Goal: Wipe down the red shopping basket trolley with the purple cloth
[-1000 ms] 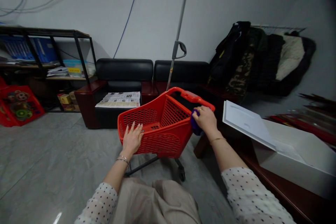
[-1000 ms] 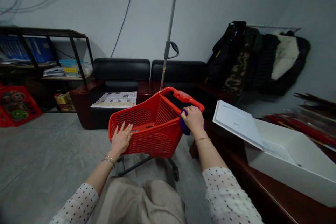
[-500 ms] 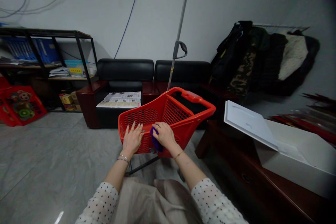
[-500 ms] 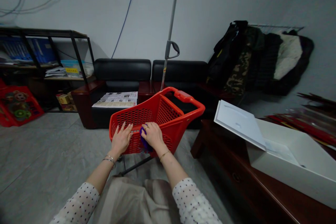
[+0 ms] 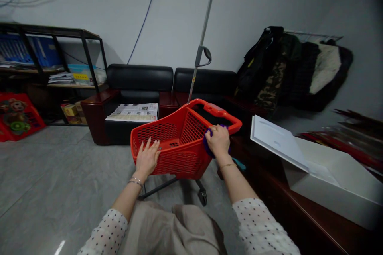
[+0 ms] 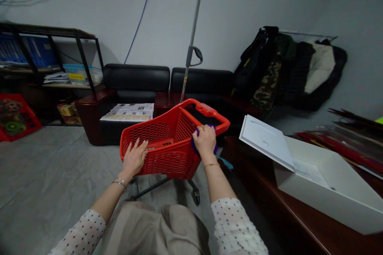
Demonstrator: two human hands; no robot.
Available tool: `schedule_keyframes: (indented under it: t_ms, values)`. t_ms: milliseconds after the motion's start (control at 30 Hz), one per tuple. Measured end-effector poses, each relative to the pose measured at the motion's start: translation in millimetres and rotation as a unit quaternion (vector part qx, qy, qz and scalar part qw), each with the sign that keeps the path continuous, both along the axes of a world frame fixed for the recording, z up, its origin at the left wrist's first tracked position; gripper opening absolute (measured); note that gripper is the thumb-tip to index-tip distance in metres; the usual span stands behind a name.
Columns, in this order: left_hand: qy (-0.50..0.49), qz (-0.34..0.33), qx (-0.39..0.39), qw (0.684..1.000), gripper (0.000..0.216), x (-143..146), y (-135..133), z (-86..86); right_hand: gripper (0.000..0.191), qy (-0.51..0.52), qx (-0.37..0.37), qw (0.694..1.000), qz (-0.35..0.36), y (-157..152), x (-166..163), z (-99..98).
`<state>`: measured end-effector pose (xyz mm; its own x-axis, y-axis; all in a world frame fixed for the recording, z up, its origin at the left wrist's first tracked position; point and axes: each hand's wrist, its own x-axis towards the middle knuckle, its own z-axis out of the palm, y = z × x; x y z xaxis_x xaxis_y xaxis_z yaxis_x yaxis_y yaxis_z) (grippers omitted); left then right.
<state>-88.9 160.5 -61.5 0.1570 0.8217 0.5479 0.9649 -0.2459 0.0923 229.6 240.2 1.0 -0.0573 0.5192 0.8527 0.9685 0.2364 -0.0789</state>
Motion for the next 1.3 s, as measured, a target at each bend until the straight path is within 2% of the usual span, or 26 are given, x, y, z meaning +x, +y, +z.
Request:
schedule_keyframes:
  t_ms: [100, 167, 233, 267, 300, 367, 467, 567, 633, 667, 767, 900, 967, 1000, 1033, 1100, 1233, 1300]
  values:
    - [0.004, 0.003, 0.001, 1.000, 0.049, 1.5, -0.3, -1.5, 0.020, -0.016, -0.031, 0.995, 0.097, -26.9, -85.2, -32.0]
    - [0.011, 0.004, 0.002, 1.000, 0.050, 0.8, -0.6, -2.1, 0.020, -0.010, -0.051, 0.988, 0.147, -41.5, -129.7, -46.4]
    - [0.019, 0.002, 0.002, 1.000, 0.050, -1.2, -1.0, -1.9, 0.022, -0.018, -0.070, 0.980, 0.187, -48.7, -149.2, -51.3]
    - [0.022, 0.001, 0.000, 1.000, 0.050, -2.3, -1.2, -1.5, 0.023, -0.030, -0.078, 0.976, 0.201, -48.8, -147.4, -50.0]
    - [0.023, 0.000, -0.002, 1.000, 0.050, -3.3, -1.4, -0.9, 0.024, -0.046, -0.086, 0.973, 0.209, -46.3, -137.8, -46.2]
    - [0.023, 0.000, -0.005, 1.000, 0.050, -4.2, -1.9, 0.7, 0.024, -0.077, -0.098, 0.973, 0.193, -34.8, -98.5, -31.9]
    - [0.018, 0.003, -0.009, 1.000, 0.049, -2.8, -2.4, 2.9, 0.027, -0.090, -0.095, 0.986, 0.103, -7.2, -11.6, 0.4]
    - [0.015, 0.000, -0.005, 1.000, 0.049, -0.7, -2.0, 3.5, 0.029, -0.043, -0.070, 0.997, 0.010, 18.6, 60.2, 29.4]
    - [0.013, 0.001, 0.000, 1.000, 0.049, -0.2, -1.0, 2.7, 0.029, -0.010, -0.052, 0.998, -0.028, 26.9, 76.4, 35.6]
    - [0.013, 0.002, 0.001, 1.000, 0.049, -0.1, -0.4, 1.9, 0.029, 0.004, -0.041, 0.998, -0.041, 27.0, 72.4, 33.4]
    - [0.015, 0.004, 0.005, 1.000, 0.049, -0.4, 1.0, -1.1, 0.026, 0.018, -0.009, 0.999, -0.027, 10.5, 17.8, 8.3]
    - [0.020, 0.005, 0.011, 1.000, 0.049, -1.4, -0.2, -2.7, 0.022, -0.033, -0.032, 0.989, 0.140, -30.0, -90.7, -35.1]
    - [0.025, 0.003, 0.010, 1.000, 0.049, -2.9, -1.5, -1.4, 0.024, -0.046, -0.056, 0.980, 0.186, -42.5, -118.8, -43.2]
    - [0.028, 0.001, 0.009, 1.000, 0.049, -3.8, -2.1, -0.5, 0.025, -0.058, -0.071, 0.975, 0.202, -44.4, -120.4, -42.3]
    - [0.031, 0.001, 0.008, 1.000, 0.049, -4.7, -2.5, 0.5, 0.026, -0.072, -0.086, 0.971, 0.212, -43.1, -113.1, -38.2]
    - [0.033, 0.002, 0.006, 0.999, 0.048, -6.0, -2.8, 2.0, 0.026, -0.097, -0.108, 0.968, 0.205, -31.9, -76.3, -23.3]
    - [0.025, -0.001, 0.007, 1.000, 0.048, -4.3, -1.1, 0.6, 0.027, -0.069, -0.072, 0.992, 0.083, 5.2, 27.9, 13.3]
    - [0.017, -0.002, 0.010, 1.000, 0.049, -1.1, 0.1, -1.5, 0.028, -0.034, -0.041, 0.998, 0.031, 17.2, 58.1, 22.8]
